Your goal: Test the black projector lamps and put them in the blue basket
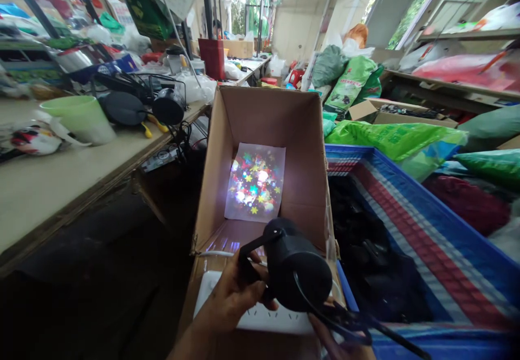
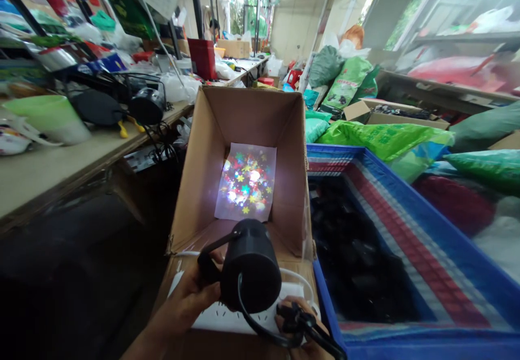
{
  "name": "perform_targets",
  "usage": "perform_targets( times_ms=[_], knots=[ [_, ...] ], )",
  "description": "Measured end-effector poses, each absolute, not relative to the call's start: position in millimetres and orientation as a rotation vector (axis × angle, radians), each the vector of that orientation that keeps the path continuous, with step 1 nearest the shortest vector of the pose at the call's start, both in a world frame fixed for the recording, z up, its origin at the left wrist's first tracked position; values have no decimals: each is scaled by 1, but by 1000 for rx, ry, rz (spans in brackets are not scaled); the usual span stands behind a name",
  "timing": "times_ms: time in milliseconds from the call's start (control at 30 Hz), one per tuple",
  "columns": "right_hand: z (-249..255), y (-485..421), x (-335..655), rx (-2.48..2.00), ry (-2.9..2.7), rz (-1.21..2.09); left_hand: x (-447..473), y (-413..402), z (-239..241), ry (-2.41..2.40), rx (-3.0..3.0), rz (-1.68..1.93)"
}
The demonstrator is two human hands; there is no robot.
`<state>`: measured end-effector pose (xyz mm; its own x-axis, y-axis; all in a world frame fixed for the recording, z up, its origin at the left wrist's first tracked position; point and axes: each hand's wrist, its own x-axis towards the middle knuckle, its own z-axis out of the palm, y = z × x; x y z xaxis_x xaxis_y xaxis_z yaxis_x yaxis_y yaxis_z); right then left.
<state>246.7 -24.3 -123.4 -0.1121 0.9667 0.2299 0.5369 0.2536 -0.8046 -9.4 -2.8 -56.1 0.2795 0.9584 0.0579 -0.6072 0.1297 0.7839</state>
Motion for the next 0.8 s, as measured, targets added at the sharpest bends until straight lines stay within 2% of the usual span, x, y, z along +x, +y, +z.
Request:
perform_targets(
  times_ms=[200, 500, 667, 800],
  knots=[
    [-123, -25, 238, -1427, -1578, 722, -9, -1, -53, 487, 816, 1223],
    [-107, -22, 236, -1483, -1617, 794, -8, 0, -52, 525, 819, 1202],
    [-94, -14, 248, -1469, -1323, 1089, -6, -4, -49, 707, 916, 1124],
    [-74, -18, 240, -1378, -1054, 1361, -3, -9, -44, 1066, 1301, 1021]
  ],
)
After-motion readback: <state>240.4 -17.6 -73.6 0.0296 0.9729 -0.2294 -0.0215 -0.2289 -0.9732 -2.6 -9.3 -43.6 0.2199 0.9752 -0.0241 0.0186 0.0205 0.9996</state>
